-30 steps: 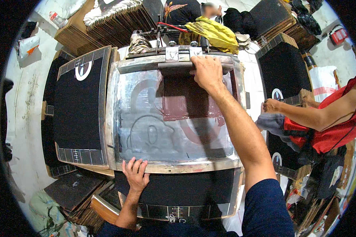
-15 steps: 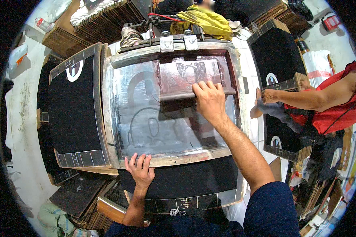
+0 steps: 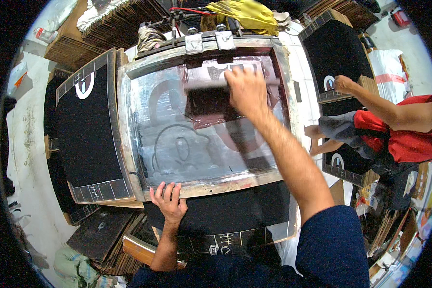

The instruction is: The person performs screen printing on black skateboard decks. They place a deck under a screen, apply ink with a squeegee, and lift the screen to reveal a white logo. The process is repeated for multiple decks.

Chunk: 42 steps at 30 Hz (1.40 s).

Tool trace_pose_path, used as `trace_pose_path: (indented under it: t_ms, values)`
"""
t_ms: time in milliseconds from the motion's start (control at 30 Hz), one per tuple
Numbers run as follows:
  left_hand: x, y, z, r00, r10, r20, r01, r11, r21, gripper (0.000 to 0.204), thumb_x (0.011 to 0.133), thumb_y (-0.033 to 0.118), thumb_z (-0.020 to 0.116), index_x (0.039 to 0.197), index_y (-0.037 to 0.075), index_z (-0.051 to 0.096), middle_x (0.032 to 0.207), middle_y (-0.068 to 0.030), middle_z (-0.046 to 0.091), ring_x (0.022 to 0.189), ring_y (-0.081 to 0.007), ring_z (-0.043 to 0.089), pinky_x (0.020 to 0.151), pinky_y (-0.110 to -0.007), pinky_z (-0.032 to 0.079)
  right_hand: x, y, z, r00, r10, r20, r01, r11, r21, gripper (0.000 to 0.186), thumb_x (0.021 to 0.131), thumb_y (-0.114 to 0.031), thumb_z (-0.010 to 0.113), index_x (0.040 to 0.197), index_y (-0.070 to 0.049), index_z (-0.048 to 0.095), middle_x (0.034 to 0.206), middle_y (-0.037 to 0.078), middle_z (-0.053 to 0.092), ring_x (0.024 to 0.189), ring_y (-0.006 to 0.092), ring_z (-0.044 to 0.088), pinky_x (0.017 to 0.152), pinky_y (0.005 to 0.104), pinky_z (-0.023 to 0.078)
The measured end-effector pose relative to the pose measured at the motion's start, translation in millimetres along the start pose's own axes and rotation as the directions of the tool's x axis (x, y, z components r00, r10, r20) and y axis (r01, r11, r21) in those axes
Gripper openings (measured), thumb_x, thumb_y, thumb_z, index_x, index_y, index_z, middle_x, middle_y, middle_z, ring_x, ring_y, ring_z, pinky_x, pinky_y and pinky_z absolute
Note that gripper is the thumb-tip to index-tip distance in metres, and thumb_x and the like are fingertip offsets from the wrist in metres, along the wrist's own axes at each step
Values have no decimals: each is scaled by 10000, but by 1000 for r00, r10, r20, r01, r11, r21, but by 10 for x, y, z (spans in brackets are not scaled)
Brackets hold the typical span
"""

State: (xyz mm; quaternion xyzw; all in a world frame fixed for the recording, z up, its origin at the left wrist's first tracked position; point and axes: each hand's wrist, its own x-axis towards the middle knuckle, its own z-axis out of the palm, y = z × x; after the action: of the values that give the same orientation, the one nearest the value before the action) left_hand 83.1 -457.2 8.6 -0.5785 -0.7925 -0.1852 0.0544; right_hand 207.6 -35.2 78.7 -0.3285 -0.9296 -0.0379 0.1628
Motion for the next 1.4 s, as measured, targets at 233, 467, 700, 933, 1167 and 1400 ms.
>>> trace_pose_path:
  t_ms: [233,467,700,933,1167,1400]
  values:
    - [34,13,3,999,32,-37,-32,999,4,447,791,146,699,1238,166,716,1281,-21,636,1315,-297,508,1208,-655,234,-637,-264,-136,999,31,-30,-30,999,41,227,791,-54,683,999,-123,623,945,37,605,959,249,598,846,414,433]
    - [262,129,-326,997,13,76,-5,995,-100,458,760,164,769,1213,118,716,1207,-45,663,1193,-295,571,1145,-589,332,-587,-209,-234,998,12,-55,-8,996,85,190,819,-58,674,997,-117,641,976,51,653,978,264,627,909,413,438]
    - [483,203,-683,994,49,102,-27,978,-205,450,714,146,790,1155,83,727,1083,-58,675,1031,-293,588,984,-490,408,-87,42,-459,989,11,148,-33,989,143,297,808,-140,807,1074,-115,675,1020,71,720,1052,296,672,892,486,475]
    - [515,243,-689,992,32,120,-6,978,-211,456,710,157,796,1154,81,728,1086,-56,677,1028,-293,586,994,-488,401,-102,87,-450,960,-3,281,-44,986,163,373,768,-183,859,1092,-119,686,1048,61,731,1050,294,681,870,476,472]
    - [524,266,-735,987,5,163,30,976,-214,479,713,137,807,1183,82,729,1129,-64,680,1068,-297,579,1003,-498,403,1152,568,50,951,14,310,-30,998,46,549,784,-334,879,1277,-177,695,1160,128,717,1138,322,682,973,516,506]
    - [517,267,-738,990,15,140,18,973,-231,467,717,154,813,1173,89,733,1108,-56,679,1053,-293,582,992,-493,402,562,365,17,923,173,-345,-85,963,257,723,795,-262,872,1459,-226,589,1287,96,609,1228,315,550,1034,516,388]
